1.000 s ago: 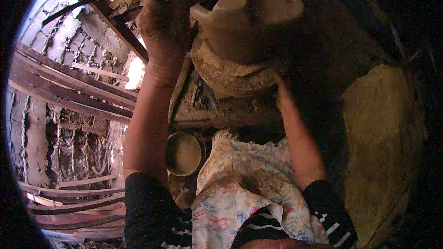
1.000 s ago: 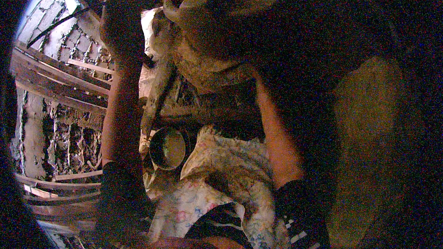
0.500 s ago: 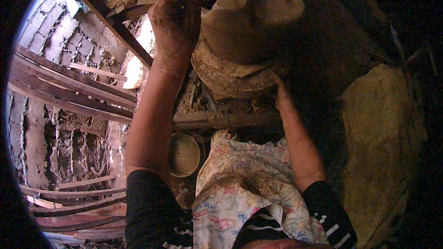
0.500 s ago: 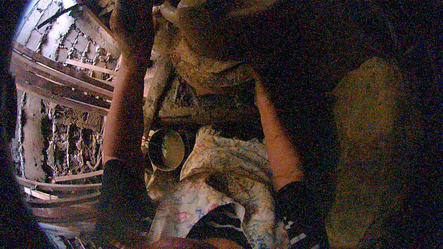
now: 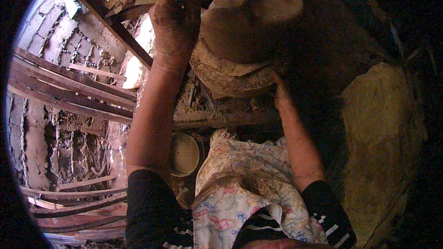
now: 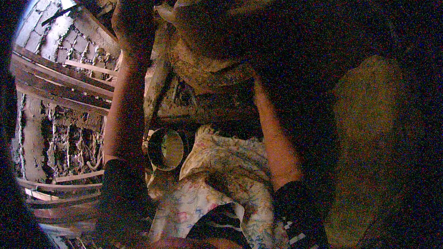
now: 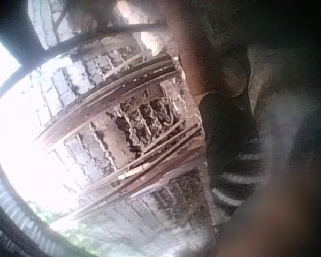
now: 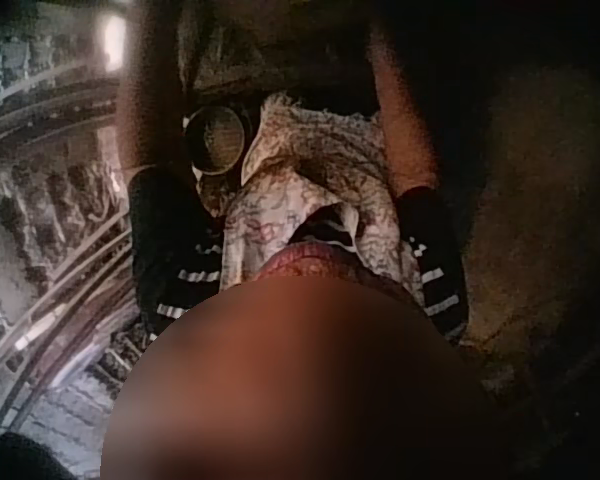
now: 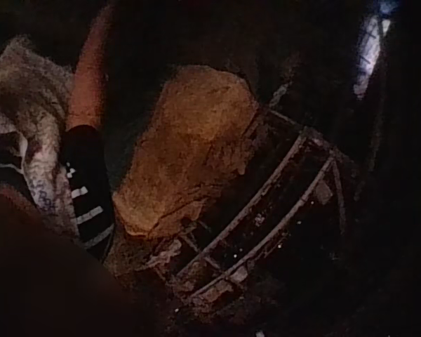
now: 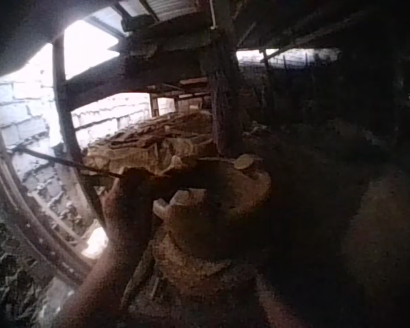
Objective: The person shapes a clay pot on a spinning pottery wheel, using both hands to pull and smooth the walls. They repeatedly dip fingers into a water container to lubricate the clay and refine the rim and interior surfaces.
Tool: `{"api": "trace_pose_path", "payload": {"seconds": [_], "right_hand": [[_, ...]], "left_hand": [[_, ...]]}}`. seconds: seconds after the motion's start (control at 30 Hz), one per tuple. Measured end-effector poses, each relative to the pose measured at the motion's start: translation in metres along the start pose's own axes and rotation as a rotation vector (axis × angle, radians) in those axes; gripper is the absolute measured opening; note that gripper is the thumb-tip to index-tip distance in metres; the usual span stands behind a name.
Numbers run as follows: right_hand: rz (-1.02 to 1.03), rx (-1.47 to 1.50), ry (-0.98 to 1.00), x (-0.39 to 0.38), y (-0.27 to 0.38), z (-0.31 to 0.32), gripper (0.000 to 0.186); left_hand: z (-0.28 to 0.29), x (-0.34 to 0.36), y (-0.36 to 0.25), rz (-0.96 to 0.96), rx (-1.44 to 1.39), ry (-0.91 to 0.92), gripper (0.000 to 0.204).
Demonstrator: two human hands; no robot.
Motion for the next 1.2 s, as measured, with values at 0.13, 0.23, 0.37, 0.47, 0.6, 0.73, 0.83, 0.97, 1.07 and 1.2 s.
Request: {"api": "trace_pose_path", "payload": {"seconds": [0.13,0.23,0.37,0.47,0.6,0.73,0.83,0.97,1.07,1.2], "right_hand": [[0.013,0.011,-0.001,0.002,-0.001,0.001,0.083],[0.027,0.021,0.000,0.005,-0.003,0.002,0.083],[0.080,0.008,0.034,0.008,0.001,0.002,0.083],[0.072,-0.009,0.053,0.008,0.002,0.000,0.082],[0.060,-0.011,-0.043,0.005,0.005,0.004,0.082],[0.057,-0.018,-0.026,0.003,0.004,0.001,0.084],[0.075,-0.017,0.022,0.004,0.004,-0.001,0.086],[0.106,-0.027,-0.005,0.005,0.005,0.001,0.086],[0.058,-0.006,-0.037,0.005,0.003,0.002,0.083],[0.060,-0.001,-0.027,0.005,0.004,0.001,0.077]], "left_hand": [[0.003,-0.001,0.002,0.085,-0.490,-0.109,0.022],[0.011,-0.005,-0.013,0.049,-0.297,-0.139,0.011],[0.019,-0.012,-0.014,0.077,-0.330,-0.131,0.011],[0.021,-0.013,-0.006,0.087,-0.570,-0.134,0.010],[0.025,-0.008,-0.005,0.097,-0.604,-0.146,0.009],[0.022,-0.003,-0.012,0.203,-0.233,-0.015,0.023],[0.020,0.003,-0.021,0.114,0.125,0.033,0.020],[0.011,0.008,-0.023,-0.052,0.359,0.033,0.023],[0.010,0.007,-0.012,-0.028,0.047,-0.013,0.025],[0.000,0.007,-0.018,-0.028,0.316,0.050,0.023]]}}
Point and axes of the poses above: each hand's wrist, its own x-axis towards the middle knuckle, its own z-axis out of the back of the hand, y = z × x, the point moved 7 cm from there along x, towards the middle knuckle, and after that the axes turned 12 degrees about y, right-handed, at the moved point
